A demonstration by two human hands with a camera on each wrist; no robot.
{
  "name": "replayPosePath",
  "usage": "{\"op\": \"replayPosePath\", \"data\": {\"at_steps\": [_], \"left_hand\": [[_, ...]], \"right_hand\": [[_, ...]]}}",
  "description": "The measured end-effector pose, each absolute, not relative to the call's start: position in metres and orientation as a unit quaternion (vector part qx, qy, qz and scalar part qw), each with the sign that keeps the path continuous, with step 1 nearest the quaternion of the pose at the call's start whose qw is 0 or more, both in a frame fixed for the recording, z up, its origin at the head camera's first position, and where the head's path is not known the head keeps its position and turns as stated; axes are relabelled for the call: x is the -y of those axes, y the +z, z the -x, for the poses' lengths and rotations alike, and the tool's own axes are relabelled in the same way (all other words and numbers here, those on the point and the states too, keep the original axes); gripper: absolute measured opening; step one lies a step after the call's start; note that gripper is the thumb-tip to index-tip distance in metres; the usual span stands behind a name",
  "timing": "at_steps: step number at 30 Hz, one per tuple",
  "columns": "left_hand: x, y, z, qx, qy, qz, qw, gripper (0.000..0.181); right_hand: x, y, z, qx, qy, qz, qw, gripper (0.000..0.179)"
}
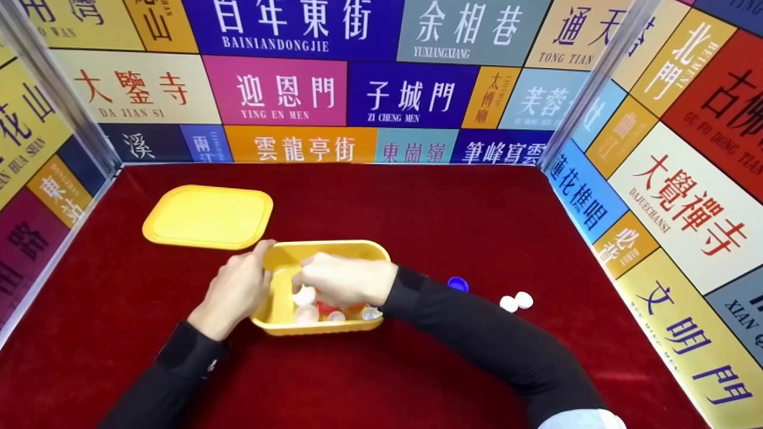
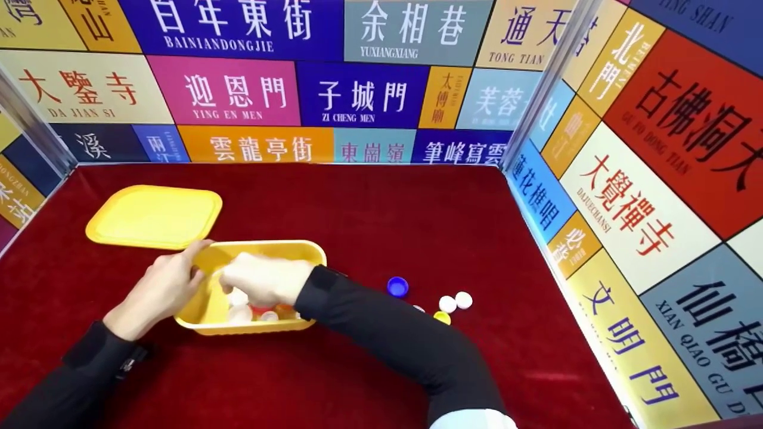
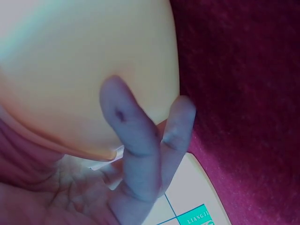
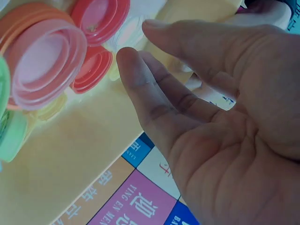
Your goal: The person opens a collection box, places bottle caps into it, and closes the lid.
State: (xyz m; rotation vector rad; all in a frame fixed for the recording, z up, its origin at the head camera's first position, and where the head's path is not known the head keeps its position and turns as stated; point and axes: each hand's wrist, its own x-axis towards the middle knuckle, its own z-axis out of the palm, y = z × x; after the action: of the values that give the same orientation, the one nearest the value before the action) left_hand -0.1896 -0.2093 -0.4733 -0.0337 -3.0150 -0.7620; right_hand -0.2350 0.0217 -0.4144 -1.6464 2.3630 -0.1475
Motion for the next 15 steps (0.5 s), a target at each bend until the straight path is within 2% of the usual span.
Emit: {"op": "replayPosePath", "data": {"at_steps": [8, 15], "left_hand": [[0.208, -0.473, 0.191, 0.970, -0.242, 0.001, -0.003, 0.057], [0.209, -0.472, 0.189, 0.971, -0.240, 0.002, 0.002, 0.057]], "right_hand": [[-0.040, -0.409, 0.242, -0.814, -0.074, 0.563, 0.121, 0.032], [-0.066, -0.407, 0.251, -0.821, -0.142, 0.543, 0.105, 0.027]]}}
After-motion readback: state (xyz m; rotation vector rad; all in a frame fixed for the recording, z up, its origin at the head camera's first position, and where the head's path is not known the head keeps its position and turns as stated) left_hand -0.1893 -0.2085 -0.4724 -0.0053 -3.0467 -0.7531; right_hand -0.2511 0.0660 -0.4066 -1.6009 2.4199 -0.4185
